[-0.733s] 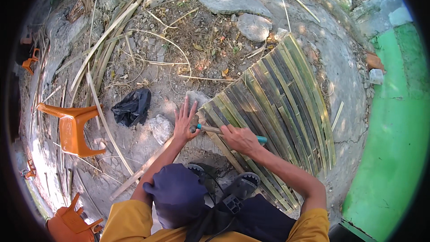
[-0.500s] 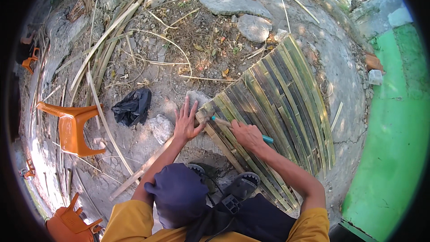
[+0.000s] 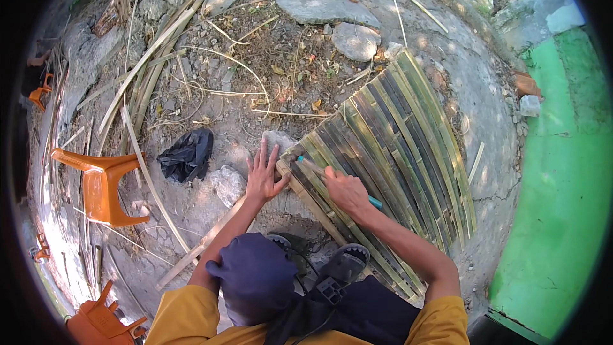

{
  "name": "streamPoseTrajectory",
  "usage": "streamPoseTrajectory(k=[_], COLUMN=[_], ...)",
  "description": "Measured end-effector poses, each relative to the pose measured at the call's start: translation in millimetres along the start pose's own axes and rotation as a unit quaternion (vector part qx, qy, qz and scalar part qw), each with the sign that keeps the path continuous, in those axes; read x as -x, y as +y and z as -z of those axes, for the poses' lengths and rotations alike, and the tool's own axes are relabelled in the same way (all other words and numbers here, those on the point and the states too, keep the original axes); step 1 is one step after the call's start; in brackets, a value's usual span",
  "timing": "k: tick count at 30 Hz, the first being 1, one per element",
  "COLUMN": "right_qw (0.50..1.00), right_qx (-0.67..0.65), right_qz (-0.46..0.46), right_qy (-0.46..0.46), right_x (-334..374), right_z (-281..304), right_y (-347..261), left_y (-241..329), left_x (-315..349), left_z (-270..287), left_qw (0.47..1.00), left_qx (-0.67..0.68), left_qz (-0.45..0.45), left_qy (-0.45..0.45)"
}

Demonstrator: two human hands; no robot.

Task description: The person assembles a bamboo structure by hand, using a small hammer to tap bamboo strips into a frame and then using a green-handled tool to continue the assembly.

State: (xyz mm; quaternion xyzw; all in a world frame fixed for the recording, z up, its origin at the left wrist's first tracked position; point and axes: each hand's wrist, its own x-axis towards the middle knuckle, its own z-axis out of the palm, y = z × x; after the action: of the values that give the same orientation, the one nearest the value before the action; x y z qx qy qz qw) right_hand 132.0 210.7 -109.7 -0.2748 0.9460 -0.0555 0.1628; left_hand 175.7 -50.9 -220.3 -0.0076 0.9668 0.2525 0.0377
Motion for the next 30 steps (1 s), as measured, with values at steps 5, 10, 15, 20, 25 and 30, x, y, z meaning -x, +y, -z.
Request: streamPoseTrajectory(k=[5, 10, 15, 20, 25, 30], right_qw=[0.995, 0.999, 0.979, 0.932, 0.920, 0.919], right_qx=[-0.069, -0.029, -0.160, -0.329, -0.321, -0.314], right_qz=[0.056, 0.029, -0.087, -0.113, -0.064, -0.090], right_qy=[0.049, 0.004, 0.091, 0.099, 0.215, 0.219], right_x=[1, 1, -6, -50, -78, -90], right_z=[12, -11, -19, -16, -45, -51], right_y=[-24, -2, 9, -16, -17, -28], left_y=[-1, 0, 2, -2, 6, 2], left_x=[2, 2, 1, 3, -1, 1], left_z=[3, 5, 2, 3, 4, 5], left_qw=[1.000, 1.000, 1.000, 1.000, 1.000, 1.000], left_qx=[0.003, 0.006, -0.005, -0.012, -0.006, -0.010], left_qz=[0.000, 0.000, 0.004, 0.012, 0.006, 0.008], left_qy=[-0.001, -0.011, -0.013, -0.015, -0.013, -0.010])
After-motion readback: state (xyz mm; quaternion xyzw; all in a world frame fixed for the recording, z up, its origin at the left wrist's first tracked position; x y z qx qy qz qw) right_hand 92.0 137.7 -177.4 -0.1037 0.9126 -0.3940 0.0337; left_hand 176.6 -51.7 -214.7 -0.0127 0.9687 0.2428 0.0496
